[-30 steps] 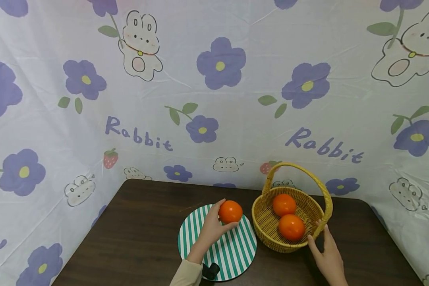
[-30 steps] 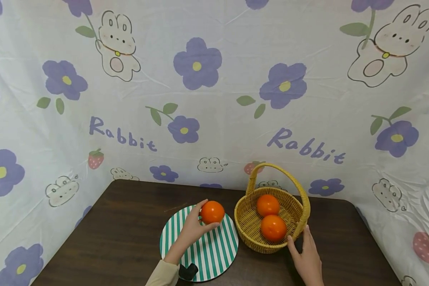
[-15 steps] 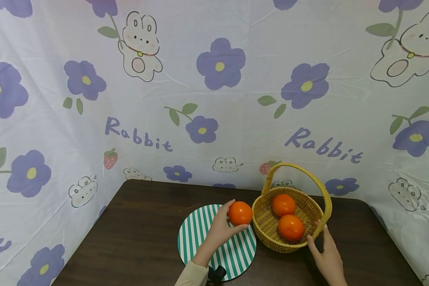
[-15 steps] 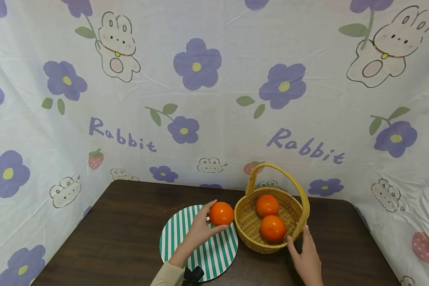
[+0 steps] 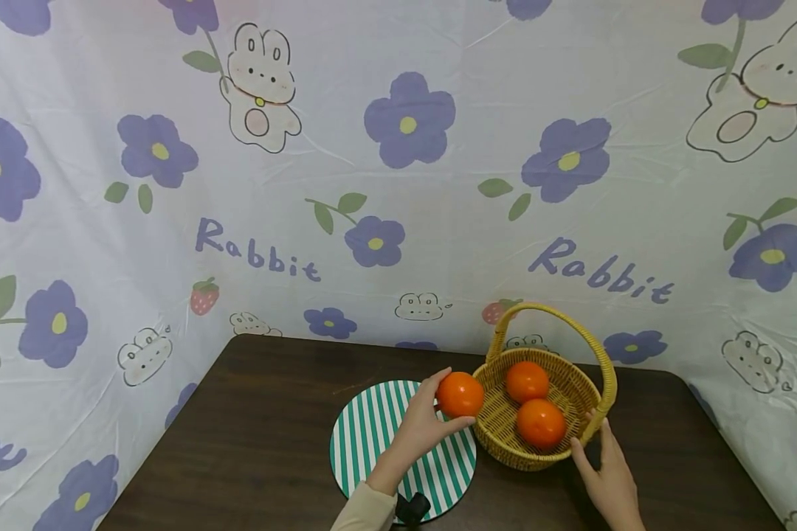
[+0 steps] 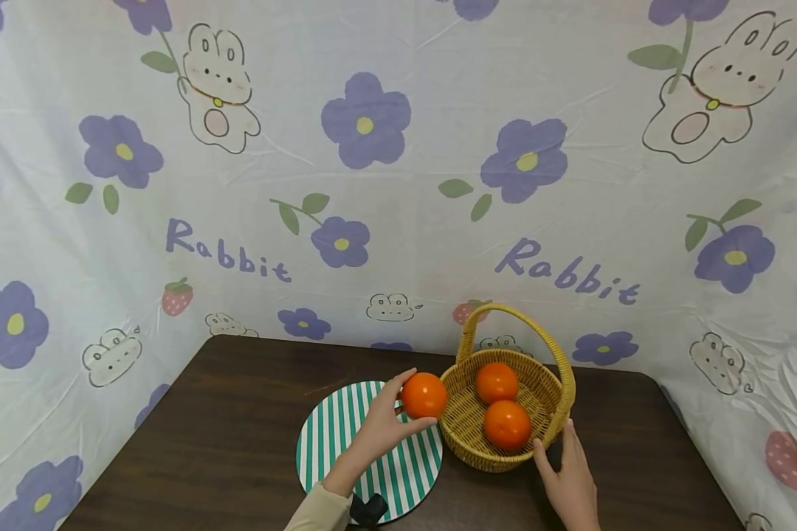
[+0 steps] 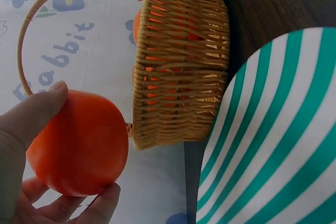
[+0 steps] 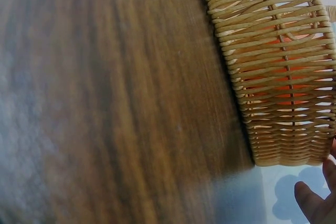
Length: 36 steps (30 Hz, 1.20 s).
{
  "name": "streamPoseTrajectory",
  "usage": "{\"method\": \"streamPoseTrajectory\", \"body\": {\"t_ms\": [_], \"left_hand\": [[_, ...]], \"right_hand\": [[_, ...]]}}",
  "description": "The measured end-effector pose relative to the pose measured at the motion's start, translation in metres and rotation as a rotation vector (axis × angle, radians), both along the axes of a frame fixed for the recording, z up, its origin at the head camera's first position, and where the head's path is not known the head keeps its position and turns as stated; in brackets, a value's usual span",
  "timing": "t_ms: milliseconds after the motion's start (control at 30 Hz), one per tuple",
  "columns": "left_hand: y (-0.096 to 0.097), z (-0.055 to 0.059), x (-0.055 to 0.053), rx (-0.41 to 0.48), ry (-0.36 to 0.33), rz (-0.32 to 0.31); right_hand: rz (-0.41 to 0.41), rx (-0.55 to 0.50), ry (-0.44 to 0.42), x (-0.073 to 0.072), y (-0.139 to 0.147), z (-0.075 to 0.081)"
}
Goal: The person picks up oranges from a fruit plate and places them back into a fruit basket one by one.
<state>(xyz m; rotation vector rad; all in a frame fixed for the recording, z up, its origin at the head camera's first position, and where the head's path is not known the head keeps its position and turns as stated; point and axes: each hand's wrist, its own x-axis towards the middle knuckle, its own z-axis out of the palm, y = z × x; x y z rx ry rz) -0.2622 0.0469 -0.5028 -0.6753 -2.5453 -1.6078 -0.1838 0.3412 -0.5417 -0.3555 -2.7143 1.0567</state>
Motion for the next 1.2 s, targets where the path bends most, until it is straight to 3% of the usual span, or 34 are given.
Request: {"method": "streamPoseTrajectory", "body": {"t_ms": [700,900,1200], "left_hand": [[0.02,0.004,0.0,-0.037,0.012,-0.042],[0.026,0.006,-0.002,-0.07,0.045,-0.049],[0.034,0.006,-0.005,-0.118,0.054,-0.066]], "right_hand": [[0.004,0.0,0.018,0.0,-0.001,0.0],[0.007,-0.007,0.011,0.0,0.0,0.0],[0.007,0.014,0.065,-0.001,-0.001,-0.001]]}}
